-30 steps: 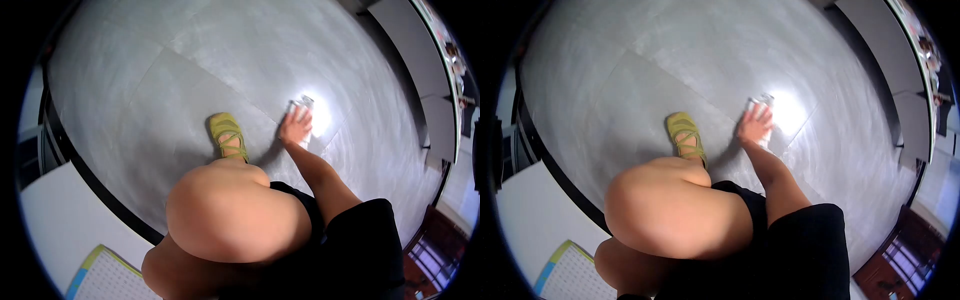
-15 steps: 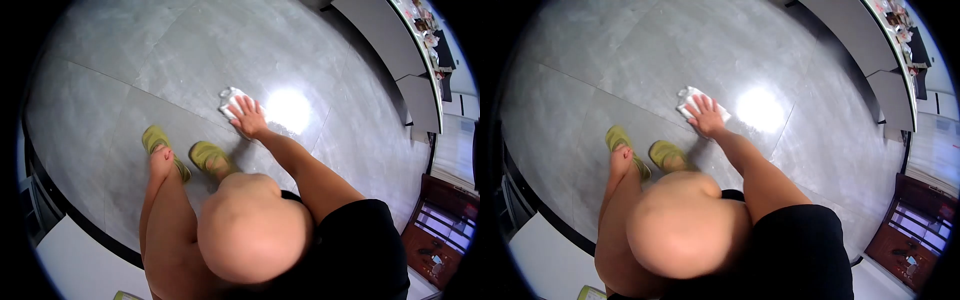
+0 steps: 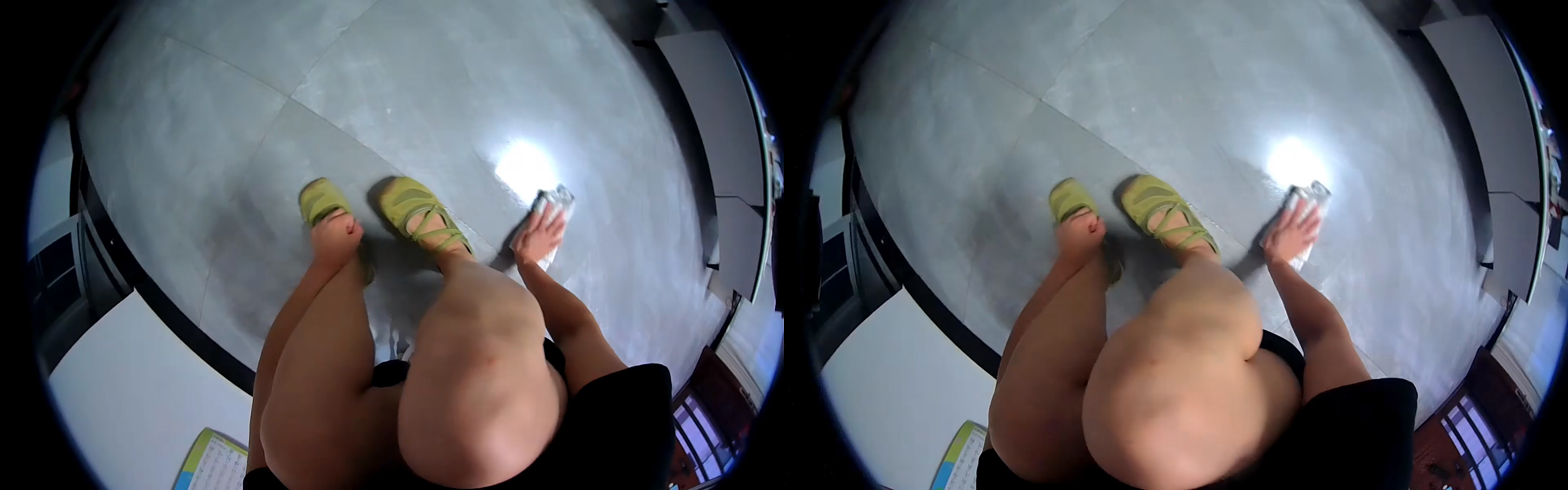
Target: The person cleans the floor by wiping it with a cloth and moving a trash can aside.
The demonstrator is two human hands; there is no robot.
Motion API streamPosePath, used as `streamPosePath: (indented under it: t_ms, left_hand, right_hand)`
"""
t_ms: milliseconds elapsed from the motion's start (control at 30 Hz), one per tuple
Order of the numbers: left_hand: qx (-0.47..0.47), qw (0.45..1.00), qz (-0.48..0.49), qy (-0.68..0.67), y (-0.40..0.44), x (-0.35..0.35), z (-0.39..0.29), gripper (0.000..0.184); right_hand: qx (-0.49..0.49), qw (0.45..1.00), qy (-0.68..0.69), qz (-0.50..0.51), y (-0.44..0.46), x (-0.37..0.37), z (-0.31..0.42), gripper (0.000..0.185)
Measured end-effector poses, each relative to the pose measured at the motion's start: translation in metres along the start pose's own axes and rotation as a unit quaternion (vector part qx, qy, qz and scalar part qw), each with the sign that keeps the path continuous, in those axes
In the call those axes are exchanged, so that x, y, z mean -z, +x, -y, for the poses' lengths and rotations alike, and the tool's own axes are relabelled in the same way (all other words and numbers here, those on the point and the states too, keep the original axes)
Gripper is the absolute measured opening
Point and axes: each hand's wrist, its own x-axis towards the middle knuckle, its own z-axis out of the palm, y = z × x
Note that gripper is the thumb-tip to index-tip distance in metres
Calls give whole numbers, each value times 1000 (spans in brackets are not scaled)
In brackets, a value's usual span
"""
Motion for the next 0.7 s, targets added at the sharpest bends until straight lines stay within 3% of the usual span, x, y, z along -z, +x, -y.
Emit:
streamPosePath:
  t_ms: [400,533,700]
  left_hand:
    - [-5,999,-9,-52,7,2,7,29]
    - [25,998,50,-27,9,9,3,25]
    - [25,996,72,-39,14,16,6,21]
  right_hand:
    - [373,916,125,77,8,-17,397,48]
    - [560,813,55,148,0,-1,458,49]
    - [641,756,36,124,24,2,450,48]
